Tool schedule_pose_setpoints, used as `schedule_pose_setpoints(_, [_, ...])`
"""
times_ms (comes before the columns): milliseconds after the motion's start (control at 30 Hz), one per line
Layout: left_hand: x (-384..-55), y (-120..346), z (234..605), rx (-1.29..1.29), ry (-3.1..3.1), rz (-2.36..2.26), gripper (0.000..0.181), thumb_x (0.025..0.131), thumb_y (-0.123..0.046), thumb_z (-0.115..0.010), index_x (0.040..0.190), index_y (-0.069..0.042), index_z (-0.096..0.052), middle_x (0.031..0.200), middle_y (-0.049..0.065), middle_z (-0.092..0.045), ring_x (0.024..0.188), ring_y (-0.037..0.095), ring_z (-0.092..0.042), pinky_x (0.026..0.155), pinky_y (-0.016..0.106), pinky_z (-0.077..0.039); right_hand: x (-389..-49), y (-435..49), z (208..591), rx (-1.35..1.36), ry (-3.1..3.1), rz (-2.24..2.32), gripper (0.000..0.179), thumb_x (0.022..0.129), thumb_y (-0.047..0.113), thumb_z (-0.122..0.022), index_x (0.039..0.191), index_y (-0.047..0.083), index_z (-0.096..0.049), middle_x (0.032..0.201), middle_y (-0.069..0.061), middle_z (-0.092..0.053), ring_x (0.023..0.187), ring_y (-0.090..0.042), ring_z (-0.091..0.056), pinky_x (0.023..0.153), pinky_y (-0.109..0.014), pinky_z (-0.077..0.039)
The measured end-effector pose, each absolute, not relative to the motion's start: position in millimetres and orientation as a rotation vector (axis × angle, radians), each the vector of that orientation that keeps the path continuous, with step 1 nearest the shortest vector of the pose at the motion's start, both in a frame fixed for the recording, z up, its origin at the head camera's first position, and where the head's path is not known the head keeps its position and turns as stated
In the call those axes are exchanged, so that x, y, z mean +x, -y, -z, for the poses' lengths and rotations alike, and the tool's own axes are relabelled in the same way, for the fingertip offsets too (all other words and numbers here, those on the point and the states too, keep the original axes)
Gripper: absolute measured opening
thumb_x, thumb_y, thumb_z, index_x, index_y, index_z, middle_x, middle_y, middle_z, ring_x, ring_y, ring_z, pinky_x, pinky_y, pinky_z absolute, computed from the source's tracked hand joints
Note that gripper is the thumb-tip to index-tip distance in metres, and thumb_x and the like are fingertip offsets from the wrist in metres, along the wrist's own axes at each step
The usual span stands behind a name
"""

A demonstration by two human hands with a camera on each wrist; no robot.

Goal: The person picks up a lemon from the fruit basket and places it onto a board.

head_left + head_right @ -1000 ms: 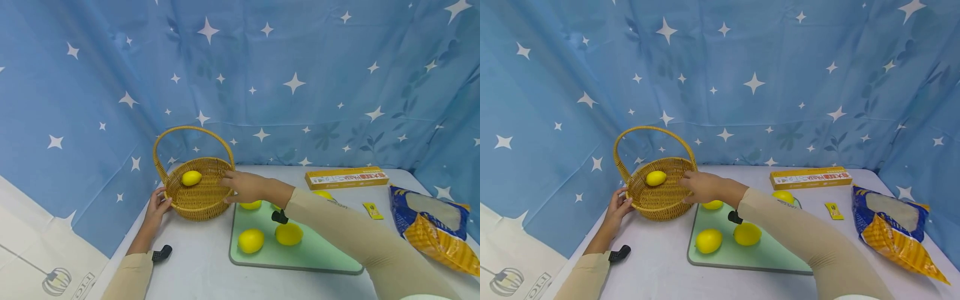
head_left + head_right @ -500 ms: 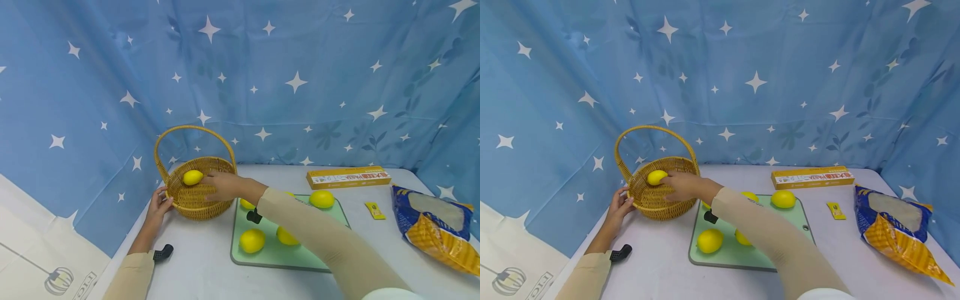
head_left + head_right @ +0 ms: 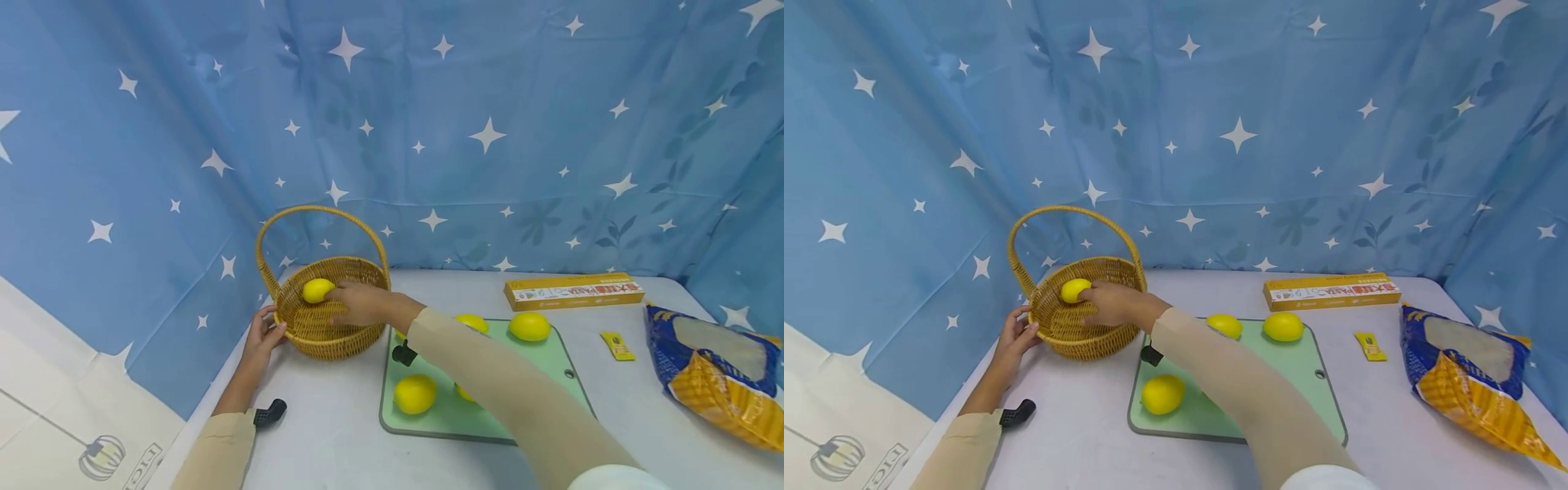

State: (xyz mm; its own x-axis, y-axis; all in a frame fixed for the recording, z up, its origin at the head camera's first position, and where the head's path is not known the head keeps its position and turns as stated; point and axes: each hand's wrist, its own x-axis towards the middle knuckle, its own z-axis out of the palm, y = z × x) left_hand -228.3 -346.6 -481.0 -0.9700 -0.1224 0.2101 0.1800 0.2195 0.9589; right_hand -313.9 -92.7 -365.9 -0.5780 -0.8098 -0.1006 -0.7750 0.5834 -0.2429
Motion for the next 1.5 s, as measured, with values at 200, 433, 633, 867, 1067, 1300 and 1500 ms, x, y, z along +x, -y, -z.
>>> schedule_pose_setpoints(200, [-225.6,346.3,476.5,-0.056,2.257,1.837,0.053,0.103,-0.016,-0.050,0.149,-0.010,-0.024,0.150,0.024,-0.032,0.126,0.040,-0.045,0.092,0.030,-0.050,-323.7,100.6,363.3,-1.307,-2.604,0.293,0.060,0.097,0.046,-0.055,0.148,0.018,-0.041,0.153,-0.006,-0.036,0.141,-0.024,-0.029,0.113,-0.039,-0.028])
schedule_pose_setpoints(433, [-215.6,336.5,457.5,-0.044,2.275,1.849,0.056,0.102,-0.019,-0.052,0.148,-0.003,-0.022,0.148,0.030,-0.030,0.127,0.045,-0.042,0.096,0.039,-0.048,-334.4,108.8,359.7,-1.244,-2.641,0.352,0.061,0.096,0.048,-0.056,0.148,0.019,-0.041,0.151,-0.006,-0.038,0.137,-0.023,-0.036,0.110,-0.039,-0.033])
schedule_pose_setpoints(633, [-207.8,331.3,449.8,-0.030,2.287,1.856,0.059,0.102,-0.024,-0.053,0.148,-0.002,-0.021,0.148,0.031,-0.029,0.128,0.045,-0.041,0.100,0.046,-0.043,-343.8,112.1,361.9,-1.209,-2.647,0.399,0.061,0.097,0.047,-0.055,0.150,0.020,-0.040,0.154,-0.003,-0.034,0.142,-0.023,-0.028,0.113,-0.039,-0.027])
schedule_pose_setpoints(867, [-209.7,335.4,452.4,-0.045,2.258,1.866,0.057,0.102,-0.019,-0.052,0.148,-0.002,-0.022,0.148,0.029,-0.031,0.127,0.047,-0.042,0.098,0.044,-0.046,-354.6,117.2,367.4,-1.221,-2.628,0.437,0.059,0.098,0.043,-0.056,0.149,0.016,-0.041,0.152,-0.003,-0.038,0.140,-0.022,-0.031,0.112,-0.038,-0.029])
schedule_pose_setpoints(1067, [-210.6,332.9,452.8,-0.081,2.240,1.888,0.053,0.103,-0.012,-0.050,0.147,0.001,-0.023,0.147,0.031,-0.031,0.126,0.049,-0.041,0.097,0.049,-0.045,-353.0,120.1,376.3,-1.115,-2.576,0.492,0.056,0.098,0.036,-0.058,0.147,0.015,-0.043,0.151,-0.002,-0.039,0.138,-0.022,-0.034,0.109,-0.038,-0.033])
schedule_pose_setpoints(1300, [-211.1,333.3,453.7,-0.119,2.239,1.900,0.055,0.103,-0.014,-0.050,0.147,0.001,-0.021,0.147,0.032,-0.030,0.126,0.050,-0.040,0.098,0.054,-0.042,-358.9,127.2,387.1,-1.145,-2.567,0.423,0.060,0.098,0.031,-0.060,0.151,0.019,-0.036,0.158,-0.003,-0.027,0.142,-0.021,-0.026,0.113,-0.037,-0.027])
schedule_pose_setpoints(1500, [-220.9,341.3,465.9,-0.088,2.216,1.911,0.053,0.103,-0.011,-0.050,0.148,-0.003,-0.023,0.147,0.030,-0.031,0.127,0.047,-0.041,0.097,0.048,-0.045,-363.1,133.6,390.1,-1.189,-2.560,0.324,0.072,0.095,0.028,-0.064,0.155,0.028,-0.025,0.161,-0.004,-0.016,0.145,-0.023,-0.020,0.114,-0.041,-0.024])
